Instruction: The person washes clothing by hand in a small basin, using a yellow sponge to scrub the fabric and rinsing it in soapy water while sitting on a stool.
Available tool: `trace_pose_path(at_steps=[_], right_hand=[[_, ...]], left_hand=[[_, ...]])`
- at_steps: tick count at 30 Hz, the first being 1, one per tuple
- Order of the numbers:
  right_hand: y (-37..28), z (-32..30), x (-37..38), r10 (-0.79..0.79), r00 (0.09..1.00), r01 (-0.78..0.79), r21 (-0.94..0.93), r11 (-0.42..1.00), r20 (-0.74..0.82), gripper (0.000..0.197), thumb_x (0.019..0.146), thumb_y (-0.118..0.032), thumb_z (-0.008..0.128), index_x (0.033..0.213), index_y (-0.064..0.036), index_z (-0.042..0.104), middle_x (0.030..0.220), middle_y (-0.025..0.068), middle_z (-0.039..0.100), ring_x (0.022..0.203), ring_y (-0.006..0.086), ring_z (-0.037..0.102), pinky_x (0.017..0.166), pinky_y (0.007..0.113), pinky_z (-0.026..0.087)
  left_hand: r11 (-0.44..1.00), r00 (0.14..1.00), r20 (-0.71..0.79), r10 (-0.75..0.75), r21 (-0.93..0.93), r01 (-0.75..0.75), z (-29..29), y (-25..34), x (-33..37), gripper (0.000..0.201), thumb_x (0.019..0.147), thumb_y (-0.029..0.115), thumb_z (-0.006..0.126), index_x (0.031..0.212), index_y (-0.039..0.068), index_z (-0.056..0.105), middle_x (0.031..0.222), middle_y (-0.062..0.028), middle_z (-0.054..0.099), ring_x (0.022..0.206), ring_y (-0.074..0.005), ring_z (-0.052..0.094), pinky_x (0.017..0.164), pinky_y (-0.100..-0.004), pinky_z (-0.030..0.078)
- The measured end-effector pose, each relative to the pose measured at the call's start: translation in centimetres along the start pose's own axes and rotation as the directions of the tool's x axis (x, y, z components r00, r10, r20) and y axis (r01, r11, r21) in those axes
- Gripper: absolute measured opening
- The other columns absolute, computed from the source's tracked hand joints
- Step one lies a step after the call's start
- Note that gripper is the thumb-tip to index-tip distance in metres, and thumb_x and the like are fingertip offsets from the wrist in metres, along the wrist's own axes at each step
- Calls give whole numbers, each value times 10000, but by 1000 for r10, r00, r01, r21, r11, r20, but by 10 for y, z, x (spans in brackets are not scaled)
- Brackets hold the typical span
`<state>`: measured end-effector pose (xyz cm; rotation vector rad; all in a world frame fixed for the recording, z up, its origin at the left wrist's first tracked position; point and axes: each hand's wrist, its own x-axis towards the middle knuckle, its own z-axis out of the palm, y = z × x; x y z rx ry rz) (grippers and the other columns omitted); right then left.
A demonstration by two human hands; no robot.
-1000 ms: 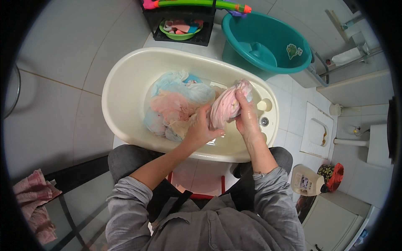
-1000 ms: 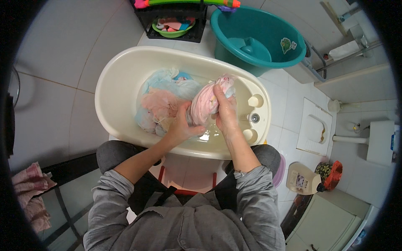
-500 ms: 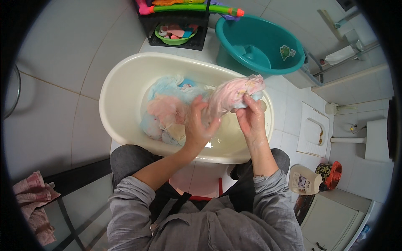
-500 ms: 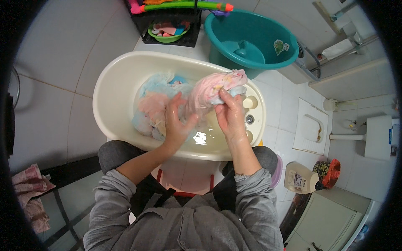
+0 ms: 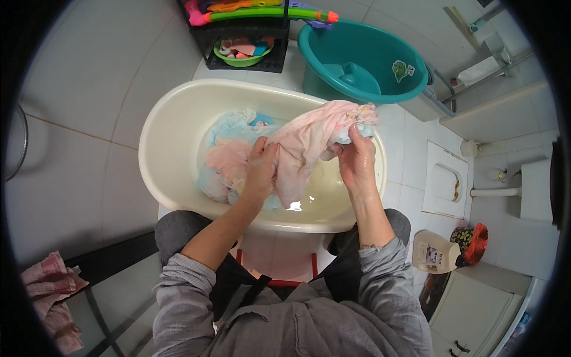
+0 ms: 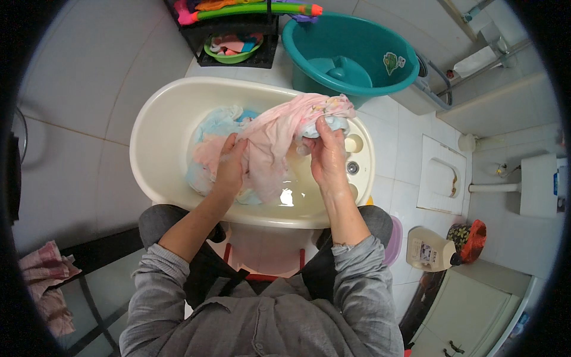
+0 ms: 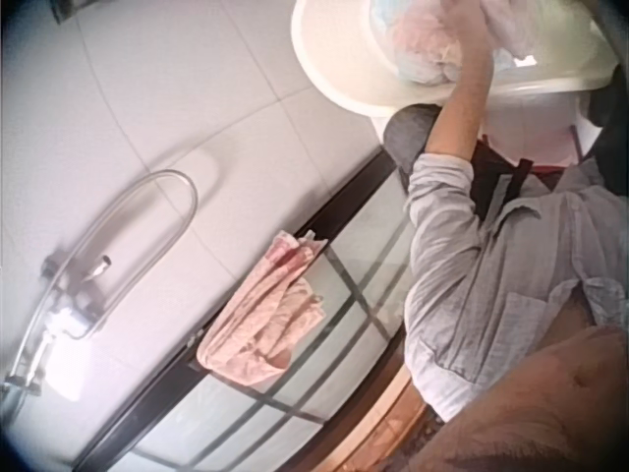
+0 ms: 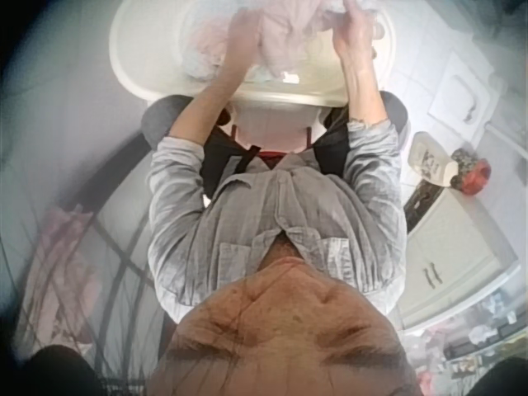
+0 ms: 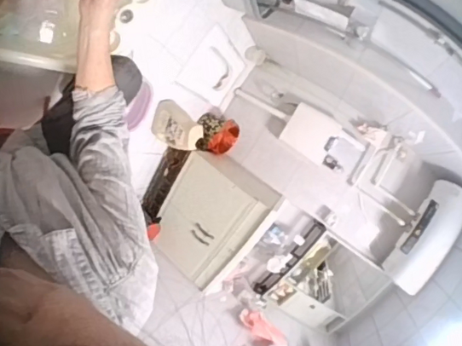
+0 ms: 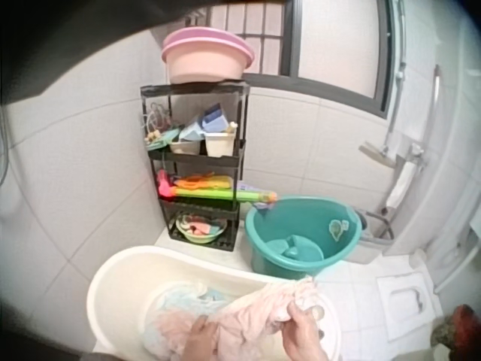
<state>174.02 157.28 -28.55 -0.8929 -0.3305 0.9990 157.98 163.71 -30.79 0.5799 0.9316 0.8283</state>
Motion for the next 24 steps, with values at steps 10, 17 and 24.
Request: trace_pose_path(at_steps=[10,17,24], right_hand=[[20,10,-7,-154,870,476,-879,18,468,481,649,-155,598,1102,-31,493,1140,178,477,1092,308,408,913,401,322],[34,-2,3,256,858,267,-812,519,445,104,634,-65,566,714,-54,501,984,88,538,932,202,489,829,305,384],[25,19,-25,187,978,-134,-410,902,92,45,749,-75,512,746,-67,469,665,-35,475,610,61,450,552,204,420]], left_hand=[[999,973,230,-31,-12,35,-13,8,12,190,815,145,506,956,20,530,875,-40,554,803,-99,511,703,-211,411],[990,938,338,-72,141,25,-8,36,0,130,783,151,544,820,27,561,735,-2,547,657,-64,490,582,-196,393],[331,688,720,90,630,-702,-57,-2,35,379,675,168,635,984,-26,530,874,-86,580,803,-190,511,727,-317,423]])
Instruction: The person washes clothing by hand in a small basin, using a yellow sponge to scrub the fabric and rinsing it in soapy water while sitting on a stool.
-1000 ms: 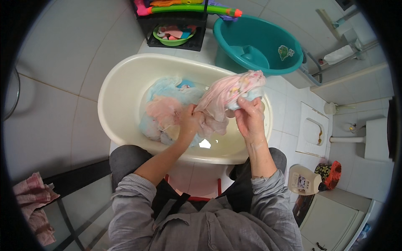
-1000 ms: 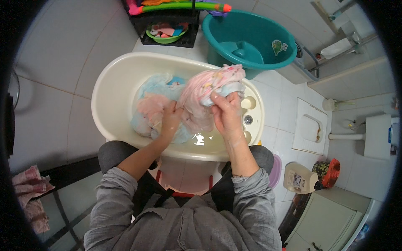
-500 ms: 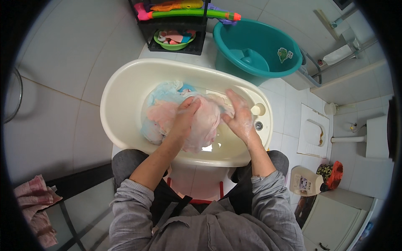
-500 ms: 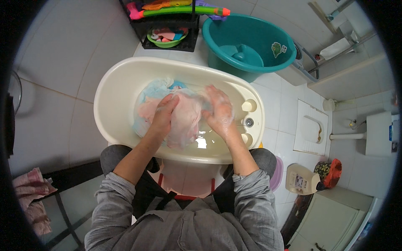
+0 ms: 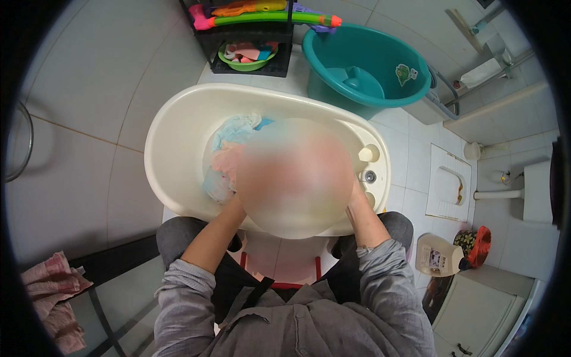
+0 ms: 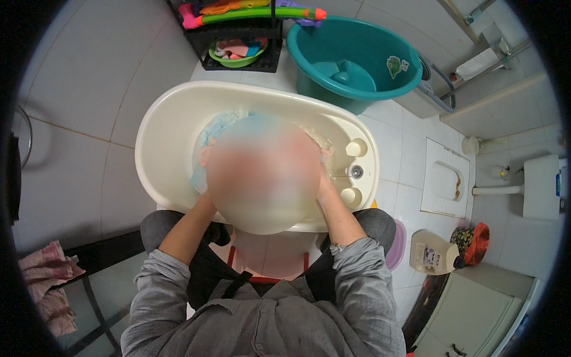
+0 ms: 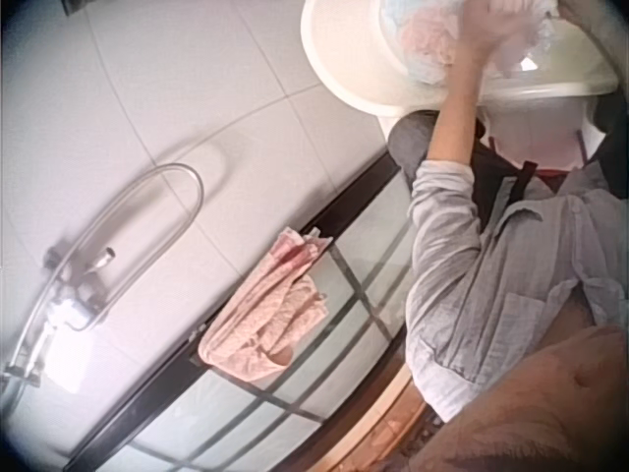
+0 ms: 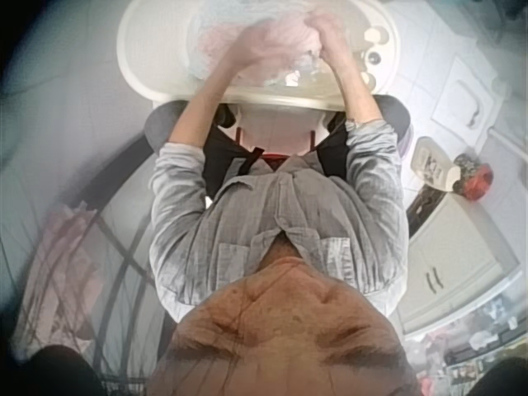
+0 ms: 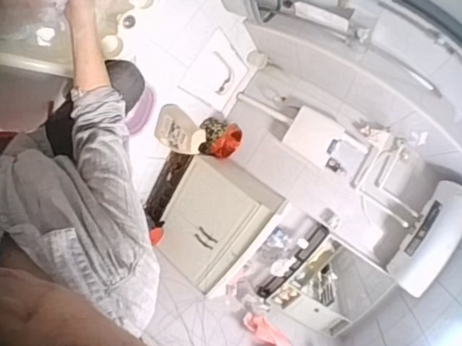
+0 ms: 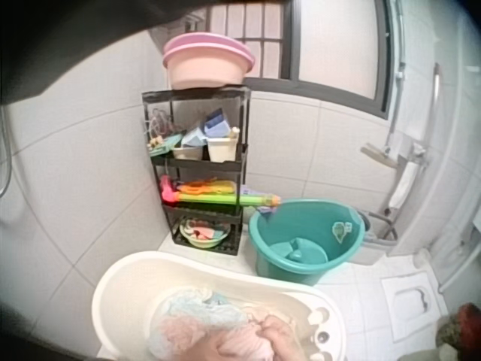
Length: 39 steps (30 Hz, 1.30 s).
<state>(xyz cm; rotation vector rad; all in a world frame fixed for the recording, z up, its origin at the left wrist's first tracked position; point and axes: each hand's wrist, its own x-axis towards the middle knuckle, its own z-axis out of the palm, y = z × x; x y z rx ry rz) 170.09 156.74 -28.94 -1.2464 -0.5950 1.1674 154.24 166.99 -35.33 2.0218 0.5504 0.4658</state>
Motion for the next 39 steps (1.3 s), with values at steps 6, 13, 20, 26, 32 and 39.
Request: trace_pose_path(at_steps=[6,13,20,26,32,39], right_hand=[[-1,-8,9,77,987,-12,422,907,-138,130,786,-171,538,845,-65,492,730,32,521,609,98,506,529,218,439],[34,0,15,244,946,-197,216,956,-215,106,779,-150,538,796,-59,486,745,64,531,608,114,511,545,234,445],[46,26,2,292,922,-201,329,923,-255,101,778,-140,540,783,-58,482,748,67,534,612,119,515,552,240,448],[35,6,9,190,962,-159,164,974,-195,97,777,-131,542,772,-56,479,750,70,536,616,122,517,558,244,450],[22,2,-4,90,996,-90,126,988,4,96,775,-122,543,761,-55,476,752,72,538,619,126,520,564,249,452],[25,-21,-5,13,986,103,-667,738,167,97,774,-112,545,747,-53,473,754,75,540,624,130,524,572,255,455]], left_hand=[[920,932,-84,-351,-218,327,13,-7,4,426,657,183,663,1023,9,530,912,-51,577,817,-164,528,725,-305,432],[938,982,-177,72,-322,-126,105,-14,4,282,712,186,606,925,16,534,900,-78,559,782,-221,528,659,-366,421],[982,724,-677,-129,15,189,53,32,26,226,716,259,569,731,46,496,688,-145,492,623,-335,462,561,-417,374],[941,752,-597,279,327,-90,66,68,12,206,686,212,577,694,31,479,620,-172,481,590,-341,464,557,-439,375],[844,857,-389,-340,276,460,23,-27,17,267,637,254,622,816,75,537,844,-167,519,836,-275,496,691,-412,372],[477,679,-423,-599,-870,-122,-47,80,15,176,759,82,514,643,63,383,581,5,380,542,-89,400,465,-226,357]])
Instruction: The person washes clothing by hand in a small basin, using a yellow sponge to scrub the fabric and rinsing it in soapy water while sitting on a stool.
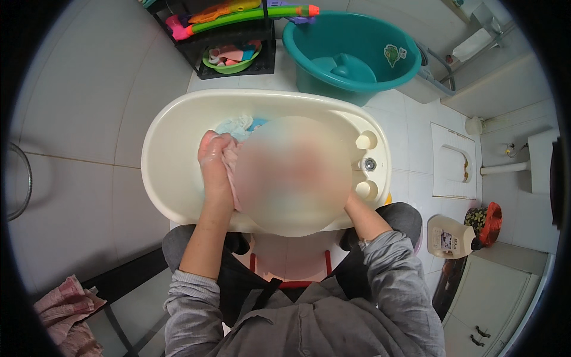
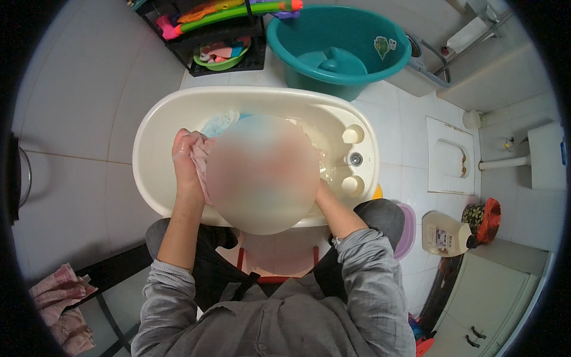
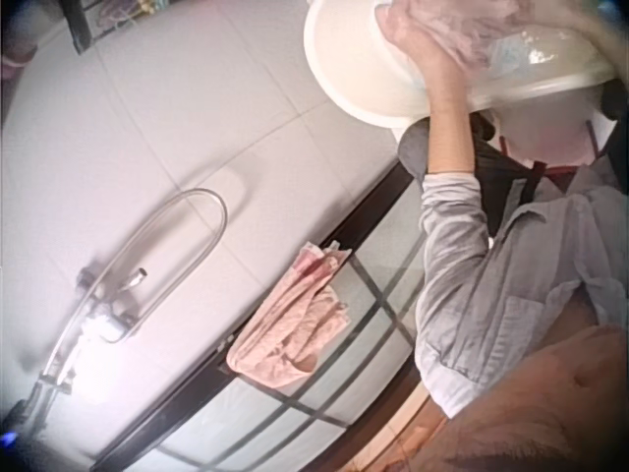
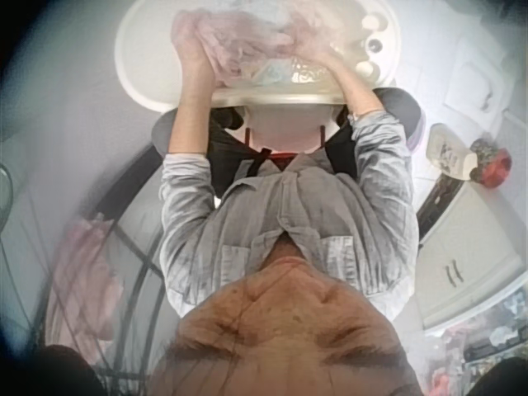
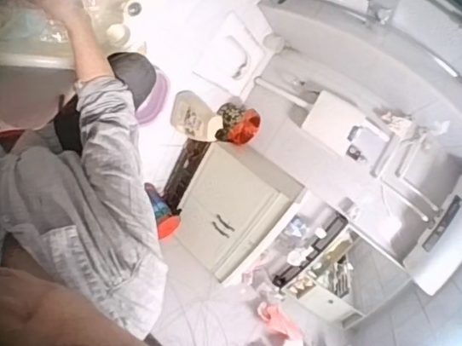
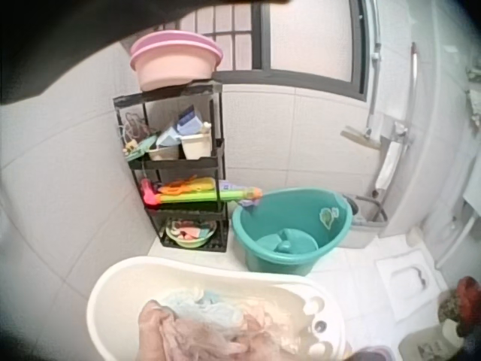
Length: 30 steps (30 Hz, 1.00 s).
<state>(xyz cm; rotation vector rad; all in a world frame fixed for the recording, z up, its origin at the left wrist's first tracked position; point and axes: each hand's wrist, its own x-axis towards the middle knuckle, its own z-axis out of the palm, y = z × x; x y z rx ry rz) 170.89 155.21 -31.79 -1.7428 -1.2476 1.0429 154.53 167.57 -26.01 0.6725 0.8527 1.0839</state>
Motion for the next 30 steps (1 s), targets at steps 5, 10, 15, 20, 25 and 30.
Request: trace_pose_path(at_steps=[5,10,15,20,25,30], right_hand=[[0,-22,12,28,997,-67,711,700,66,99,773,-104,547,738,-52,470,756,78,542,627,133,526,577,258,457],[-4,-16,21,63,997,21,935,353,-47,98,778,-95,542,736,-52,464,754,75,540,634,134,525,592,262,457],[-6,-7,30,419,888,-5,907,422,-190,85,791,-83,534,770,-49,459,787,88,549,646,157,534,576,272,463],[37,30,48,313,870,86,743,664,-381,105,830,-139,483,865,-40,481,822,67,544,680,137,532,597,266,459],[-8,64,31,465,874,-27,940,341,-144,194,850,-227,447,940,-67,511,874,36,516,778,116,497,631,247,422],[-9,36,33,498,828,-67,836,544,-257,264,827,-275,482,981,-64,515,764,10,518,681,106,500,575,251,415]], left_hand=[[968,999,35,-41,250,31,-14,-1,6,115,760,106,491,670,49,449,666,-22,462,648,-131,478,585,-262,410],[365,817,413,-402,891,-271,-31,-34,0,206,677,105,608,862,32,552,806,-20,530,684,-110,490,605,-253,406],[520,927,358,-109,816,-253,-12,-43,-4,263,607,75,632,855,31,558,850,-65,556,721,-151,513,620,-279,409],[269,461,755,467,375,-887,29,-92,-39,227,610,99,637,812,46,549,739,-76,514,629,-228,510,538,-315,402],[517,922,153,356,790,-331,13,-96,-10,183,655,175,627,731,50,517,641,-137,513,559,-299,504,494,-400,386],[245,751,418,511,766,-594,24,-106,-38,176,693,97,592,663,34,430,570,-120,460,521,-265,474,485,-349,384]])
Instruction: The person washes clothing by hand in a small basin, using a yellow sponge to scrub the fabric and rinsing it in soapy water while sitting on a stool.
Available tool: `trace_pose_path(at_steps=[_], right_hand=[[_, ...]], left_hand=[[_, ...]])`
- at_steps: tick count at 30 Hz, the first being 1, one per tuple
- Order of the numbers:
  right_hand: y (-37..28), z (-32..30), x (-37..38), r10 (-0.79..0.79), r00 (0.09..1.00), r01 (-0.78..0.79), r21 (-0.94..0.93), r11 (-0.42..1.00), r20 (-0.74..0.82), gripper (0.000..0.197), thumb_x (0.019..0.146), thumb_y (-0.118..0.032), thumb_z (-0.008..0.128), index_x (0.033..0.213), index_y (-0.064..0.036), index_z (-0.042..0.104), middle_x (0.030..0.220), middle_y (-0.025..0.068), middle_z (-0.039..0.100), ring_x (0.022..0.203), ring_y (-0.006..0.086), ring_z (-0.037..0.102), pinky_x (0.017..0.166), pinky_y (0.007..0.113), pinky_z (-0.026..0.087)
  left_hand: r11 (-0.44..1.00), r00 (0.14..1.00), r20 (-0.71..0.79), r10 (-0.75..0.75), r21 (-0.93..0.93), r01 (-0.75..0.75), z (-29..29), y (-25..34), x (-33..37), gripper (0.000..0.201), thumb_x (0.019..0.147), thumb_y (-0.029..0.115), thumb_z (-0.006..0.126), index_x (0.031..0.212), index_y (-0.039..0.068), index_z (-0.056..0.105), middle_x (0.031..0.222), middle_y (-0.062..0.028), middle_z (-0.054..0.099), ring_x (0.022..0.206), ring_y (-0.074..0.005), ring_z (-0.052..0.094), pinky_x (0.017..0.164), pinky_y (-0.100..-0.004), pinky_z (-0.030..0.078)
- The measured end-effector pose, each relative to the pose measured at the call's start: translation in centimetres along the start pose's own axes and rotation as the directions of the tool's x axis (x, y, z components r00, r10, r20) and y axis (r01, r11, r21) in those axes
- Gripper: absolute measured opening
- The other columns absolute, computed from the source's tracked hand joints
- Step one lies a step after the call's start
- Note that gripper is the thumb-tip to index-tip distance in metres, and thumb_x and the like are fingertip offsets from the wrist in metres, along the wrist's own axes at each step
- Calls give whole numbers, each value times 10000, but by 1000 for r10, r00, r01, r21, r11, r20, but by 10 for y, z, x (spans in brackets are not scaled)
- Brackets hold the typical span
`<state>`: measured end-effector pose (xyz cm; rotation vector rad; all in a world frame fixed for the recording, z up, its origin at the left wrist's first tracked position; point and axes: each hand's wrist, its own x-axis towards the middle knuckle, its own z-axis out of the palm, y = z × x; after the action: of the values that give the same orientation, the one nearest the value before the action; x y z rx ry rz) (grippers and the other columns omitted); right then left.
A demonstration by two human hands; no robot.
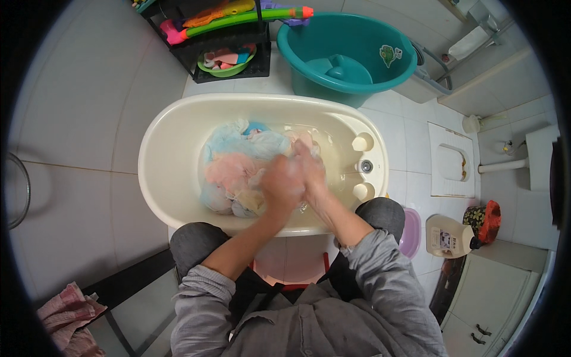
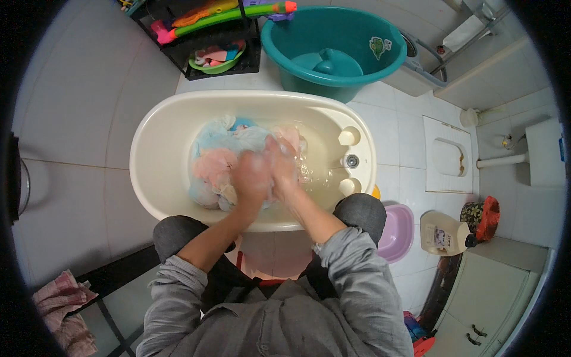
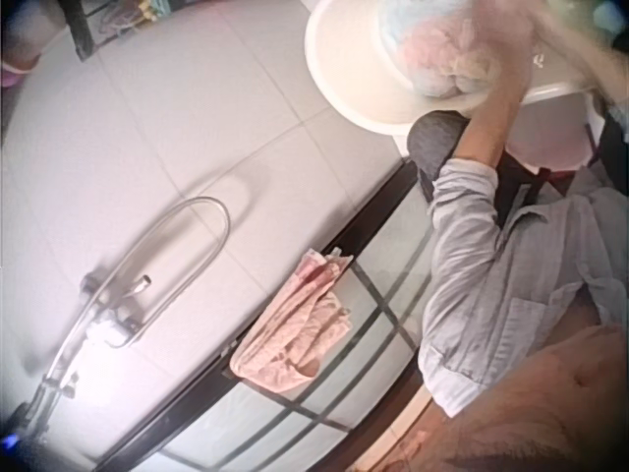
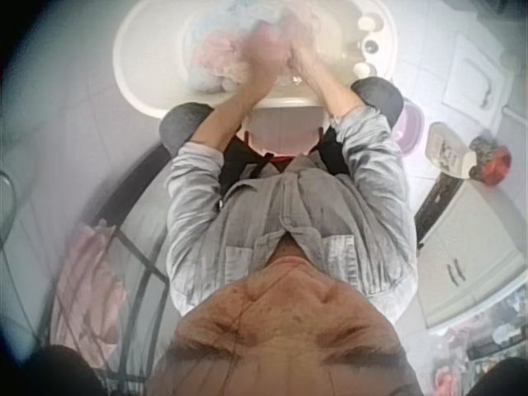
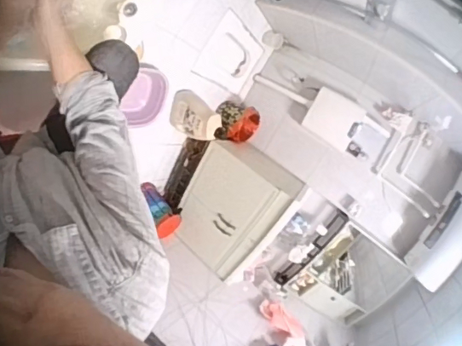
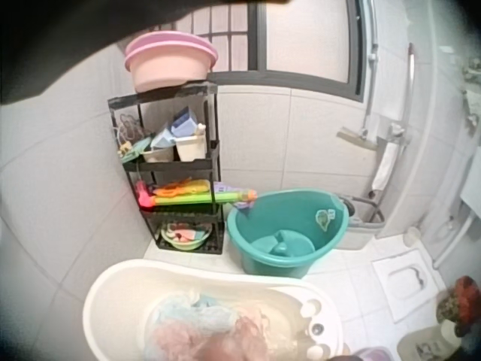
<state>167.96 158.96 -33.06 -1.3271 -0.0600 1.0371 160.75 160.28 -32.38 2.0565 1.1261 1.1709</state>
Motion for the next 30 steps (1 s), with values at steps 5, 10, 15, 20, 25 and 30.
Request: trace_pose_path(at_steps=[5,10,15,20,25,30], right_hand=[[14,7,-11,62,997,-71,203,977,47,236,817,-281,493,910,-67,530,647,-15,473,571,77,463,507,216,390],[-7,9,-18,54,989,-40,-100,994,136,170,838,-248,449,823,-95,522,624,-27,444,461,60,383,370,210,301],[8,14,-17,93,994,-100,151,984,53,209,837,-233,454,902,-51,535,656,-21,465,510,52,403,419,196,319],[27,1,3,-23,997,30,91,995,-78,270,827,-255,490,923,-7,536,691,-3,489,613,81,456,538,215,375],[12,-4,-1,160,987,-159,129,979,3,262,821,-236,496,961,-15,502,812,46,534,710,113,502,634,273,430],[-8,-7,-16,127,944,-145,37,989,305,231,811,-215,520,948,-31,493,764,8,468,714,100,453,623,231,392]], left_hand=[[970,988,85,-129,217,108,5,-19,4,228,706,170,599,655,30,427,570,-145,459,517,-270,461,481,-362,369],[978,972,140,-190,119,174,-10,-9,9,186,748,224,532,702,51,479,545,-150,496,514,-325,511,486,-412,396],[981,987,95,-132,158,116,-4,-16,-5,168,736,205,546,705,56,475,548,-150,495,538,-324,520,491,-414,398],[957,956,43,-289,49,287,-1,-13,5,169,735,229,541,724,68,490,563,-148,514,547,-330,526,518,-434,416],[949,987,91,132,274,-152,8,-18,-12,281,701,153,606,564,54,382,509,-88,456,461,-235,454,448,-326,358],[686,797,240,-555,-410,601,-18,-31,37,290,749,130,585,556,59,381,500,6,400,479,-80,389,447,-238,324]])
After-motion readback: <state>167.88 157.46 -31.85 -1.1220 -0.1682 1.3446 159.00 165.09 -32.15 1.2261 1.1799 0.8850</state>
